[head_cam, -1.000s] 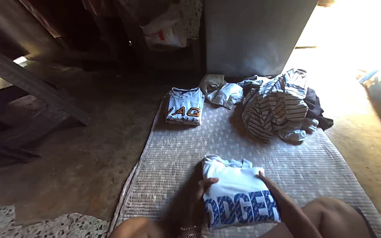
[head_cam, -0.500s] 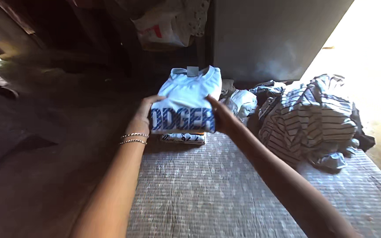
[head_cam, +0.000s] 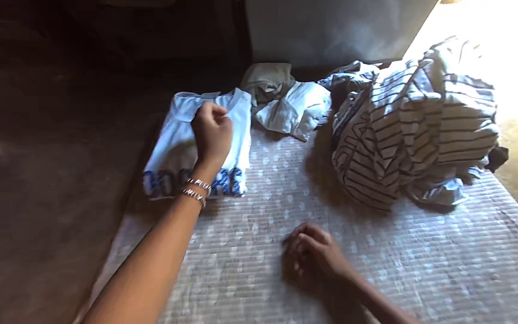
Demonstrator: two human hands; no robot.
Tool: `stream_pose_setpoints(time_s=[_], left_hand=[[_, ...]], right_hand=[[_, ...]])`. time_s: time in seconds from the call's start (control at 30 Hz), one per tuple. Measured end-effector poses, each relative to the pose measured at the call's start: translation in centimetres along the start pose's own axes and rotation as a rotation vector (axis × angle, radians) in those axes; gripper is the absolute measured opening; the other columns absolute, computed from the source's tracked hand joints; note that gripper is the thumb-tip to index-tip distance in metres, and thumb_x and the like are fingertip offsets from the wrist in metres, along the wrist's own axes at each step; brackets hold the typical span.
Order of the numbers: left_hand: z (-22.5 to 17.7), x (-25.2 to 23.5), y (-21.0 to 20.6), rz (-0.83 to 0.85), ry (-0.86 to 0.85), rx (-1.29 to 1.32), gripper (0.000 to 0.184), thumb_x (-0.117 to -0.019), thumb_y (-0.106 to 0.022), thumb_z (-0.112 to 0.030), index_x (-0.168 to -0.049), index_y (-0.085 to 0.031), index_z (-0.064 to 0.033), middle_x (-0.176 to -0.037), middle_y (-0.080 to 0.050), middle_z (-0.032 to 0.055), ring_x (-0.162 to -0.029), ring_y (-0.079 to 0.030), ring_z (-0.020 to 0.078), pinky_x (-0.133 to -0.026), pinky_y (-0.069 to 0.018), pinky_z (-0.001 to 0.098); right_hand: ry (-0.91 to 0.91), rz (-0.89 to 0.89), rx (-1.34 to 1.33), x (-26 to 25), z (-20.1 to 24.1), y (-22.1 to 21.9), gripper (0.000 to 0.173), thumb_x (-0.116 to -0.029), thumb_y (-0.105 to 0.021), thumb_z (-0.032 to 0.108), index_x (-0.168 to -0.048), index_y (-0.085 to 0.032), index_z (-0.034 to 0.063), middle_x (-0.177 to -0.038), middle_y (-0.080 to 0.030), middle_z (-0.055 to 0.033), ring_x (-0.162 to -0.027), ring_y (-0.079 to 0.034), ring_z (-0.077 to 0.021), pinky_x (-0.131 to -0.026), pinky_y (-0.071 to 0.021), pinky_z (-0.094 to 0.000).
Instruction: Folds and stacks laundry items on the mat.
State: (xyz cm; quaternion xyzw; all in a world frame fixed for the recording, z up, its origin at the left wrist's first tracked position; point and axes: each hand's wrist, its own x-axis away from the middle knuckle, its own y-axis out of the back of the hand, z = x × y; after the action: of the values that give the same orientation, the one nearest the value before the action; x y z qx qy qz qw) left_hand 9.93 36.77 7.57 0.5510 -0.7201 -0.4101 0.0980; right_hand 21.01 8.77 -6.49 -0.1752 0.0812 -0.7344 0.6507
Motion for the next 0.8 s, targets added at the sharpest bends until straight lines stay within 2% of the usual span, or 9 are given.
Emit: stream_pose_setpoints(time_s=[0.1, 0.23, 0.3, 0.4, 0.5, 0.57, 0.67, 0.73, 0.8], left_hand=[[-2.1, -5.2, -8.0, 0.161, -0.034, -0.103, 0.056, -0.0922, -0.071, -0.014, -0.139, -0.050, 0.0083, -0.145, -0.045, 0.0348, -0.129, -0.050, 0.0489, -0.106, -0.0411, 0.0600], [-2.0, -12.3, -13.9, 0.307, 0.035, -0.229, 0.111, -0.0767, -0.090, -0.024, -0.164, -0.021, -0.0244, -0.165, 0.012, 0.0340, -0.148, -0.003, 0.0638, -0.113, -0.0163, 0.0767], [-1.5, -14.5, -15.0, 0.424, 0.060, -0.262, 0.096, -0.0834, -0.085, -0.022, -0.162, -0.030, -0.0223, -0.164, -0.007, 0.0358, -0.147, -0.014, 0.0611, -0.112, -0.0203, 0.0761], [-2.1, -15.3, -15.6, 0.448, 0.085, -0.218, 0.046, -0.0868, -0.079, -0.010, -0.129, -0.065, 0.0023, -0.134, -0.057, 0.0326, -0.130, -0.050, 0.0506, -0.107, -0.0349, 0.0688], [-4.7, -14.3, -15.2, 0.407, -0.020, -0.302, 0.039, -0.0881, -0.078, -0.011, -0.114, -0.064, 0.0155, -0.122, -0.059, 0.0395, -0.124, -0.052, 0.0557, -0.104, -0.0368, 0.0703], [-7.4, -12.3, -14.4, 0.299, -0.143, -0.243, 0.045, -0.0841, -0.081, -0.010, -0.119, -0.064, 0.0129, -0.124, -0.060, 0.0370, -0.125, -0.053, 0.0533, -0.106, -0.0377, 0.0663], [-12.1, -6.4, -12.5, 0.274, -0.487, -0.080, 0.040, -0.0743, -0.082, -0.005, -0.109, -0.068, 0.0099, -0.106, -0.068, 0.0310, -0.103, -0.066, 0.0469, -0.093, -0.0474, 0.0632], [-14.1, -3.1, -10.9, 0.524, -0.664, 0.088, 0.030, -0.0781, -0.082, -0.011, -0.104, -0.073, 0.0007, -0.097, -0.073, 0.0138, -0.088, -0.069, 0.0236, -0.082, -0.0550, 0.0444], [-14.7, -2.4, -10.1, 0.720, -0.509, 0.320, 0.021, -0.0942, -0.068, -0.012, -0.112, -0.070, -0.0016, -0.099, -0.073, 0.0025, -0.081, -0.068, 0.0039, -0.075, -0.0586, 0.0241]], right_hand=[[0.254, -0.041, 0.279, 0.6, -1.5, -0.3, 0.025, -0.1038, -0.040, 0.003, -0.114, -0.058, -0.0116, -0.087, -0.070, -0.0102, -0.066, -0.067, -0.0091, -0.060, -0.0594, -0.0262], [0.334, -0.060, 0.330, 0.2, -1.8, -0.4, 0.022, -0.0991, -0.045, -0.002, -0.112, -0.059, -0.0141, -0.086, -0.069, -0.0184, -0.062, -0.066, -0.0150, -0.058, -0.0577, -0.0285], [0.308, -0.078, 0.331, 0.3, -1.4, -0.6, 0.022, -0.0972, -0.047, -0.005, -0.112, -0.060, -0.0153, -0.086, -0.068, -0.0216, -0.065, -0.067, -0.0200, -0.061, -0.0577, -0.0320], [0.298, -0.083, 0.335, 0.0, -1.2, -0.7, 0.022, -0.0954, -0.048, -0.007, -0.111, -0.060, -0.0167, -0.085, -0.067, -0.0234, -0.065, -0.068, -0.0237, -0.062, -0.0584, -0.0347], [0.283, -0.066, 0.318, -0.2, -1.6, -0.6, 0.023, -0.0970, -0.047, -0.005, -0.112, -0.060, -0.0159, -0.085, -0.067, -0.0226, -0.064, -0.067, -0.0222, -0.060, -0.0582, -0.0339], [0.288, -0.056, 0.305, -0.3, -1.8, -0.4, 0.023, -0.0981, -0.046, -0.004, -0.114, -0.059, -0.0156, -0.086, -0.067, -0.0218, -0.063, -0.067, -0.0206, -0.059, -0.0580, -0.0328], [0.299, -0.055, 0.312, -0.5, -2.1, -0.2, 0.024, -0.0990, -0.046, -0.002, -0.114, -0.059, -0.0141, -0.086, -0.068, -0.0206, -0.064, -0.067, -0.0186, -0.060, -0.0573, -0.0315], [0.274, -0.059, 0.324, -0.5, -1.8, -0.1, 0.025, -0.1000, -0.046, 0.000, -0.115, -0.060, -0.0134, -0.089, -0.068, -0.0204, -0.067, -0.067, -0.0179, -0.063, -0.0575, -0.0316], [0.190, -0.052, 0.333, -0.1, -1.2, -0.3, 0.028, -0.1026, -0.046, 0.004, -0.120, -0.061, -0.0122, -0.096, -0.070, -0.0206, -0.075, -0.069, -0.0187, -0.069, -0.0588, -0.0335]])
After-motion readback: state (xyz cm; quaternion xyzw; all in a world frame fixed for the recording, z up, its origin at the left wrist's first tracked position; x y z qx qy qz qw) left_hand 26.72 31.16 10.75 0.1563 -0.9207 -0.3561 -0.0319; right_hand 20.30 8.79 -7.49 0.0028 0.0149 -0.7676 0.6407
